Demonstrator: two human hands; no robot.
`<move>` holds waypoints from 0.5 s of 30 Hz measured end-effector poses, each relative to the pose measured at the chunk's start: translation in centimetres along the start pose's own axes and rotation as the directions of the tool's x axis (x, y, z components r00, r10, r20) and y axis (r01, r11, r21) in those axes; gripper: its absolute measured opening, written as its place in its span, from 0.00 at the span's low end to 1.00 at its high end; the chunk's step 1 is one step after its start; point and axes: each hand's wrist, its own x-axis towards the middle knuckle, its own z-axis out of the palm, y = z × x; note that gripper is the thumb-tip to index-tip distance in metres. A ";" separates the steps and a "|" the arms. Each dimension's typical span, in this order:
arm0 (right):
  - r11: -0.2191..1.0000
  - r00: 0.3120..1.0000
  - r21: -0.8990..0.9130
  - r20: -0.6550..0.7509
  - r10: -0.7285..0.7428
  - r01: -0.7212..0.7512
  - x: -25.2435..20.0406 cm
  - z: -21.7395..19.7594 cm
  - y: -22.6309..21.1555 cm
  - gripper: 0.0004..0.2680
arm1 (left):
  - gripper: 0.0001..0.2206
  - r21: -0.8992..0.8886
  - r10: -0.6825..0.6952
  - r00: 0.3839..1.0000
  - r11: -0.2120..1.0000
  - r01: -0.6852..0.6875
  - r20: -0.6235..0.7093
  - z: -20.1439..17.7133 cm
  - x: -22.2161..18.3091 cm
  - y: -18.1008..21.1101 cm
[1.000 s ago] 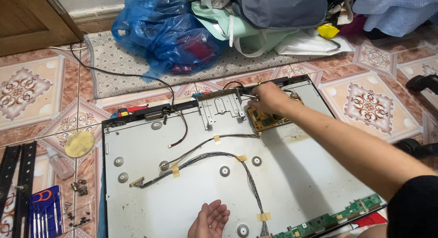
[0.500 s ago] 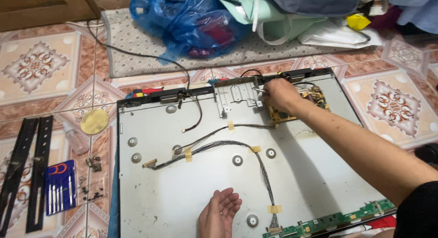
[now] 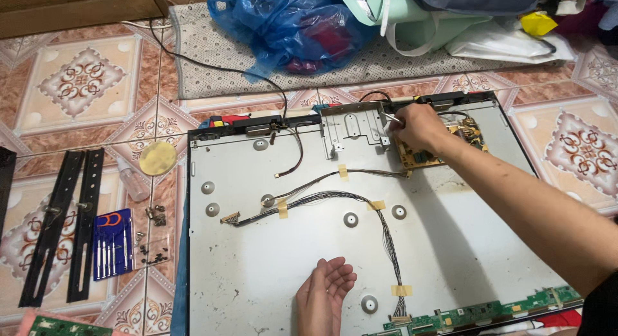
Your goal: The person uses a screwdriver to disconnect connectors and work on internal circuit boards within a disassembled television while sitting on the floor.
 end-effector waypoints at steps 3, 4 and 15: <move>0.980 0.987 -0.164 -0.098 -0.126 0.109 2.5 1.2 2.9 0.12 | 0.24 -0.007 0.004 1.000 1.000 -0.004 -0.002 -0.4 0.9 -0.5; 0.981 0.987 -0.164 -0.101 -0.122 0.105 1.5 0.6 2.0 0.12 | 0.24 -0.003 0.002 1.000 1.000 -0.002 0.002 -0.3 0.7 -0.4; 0.943 0.990 0.319 -0.070 0.120 -0.092 -7.3 -3.6 -2.8 0.08 | 0.30 -0.018 -0.088 0.996 0.996 0.088 0.008 -1.1 2.9 -1.2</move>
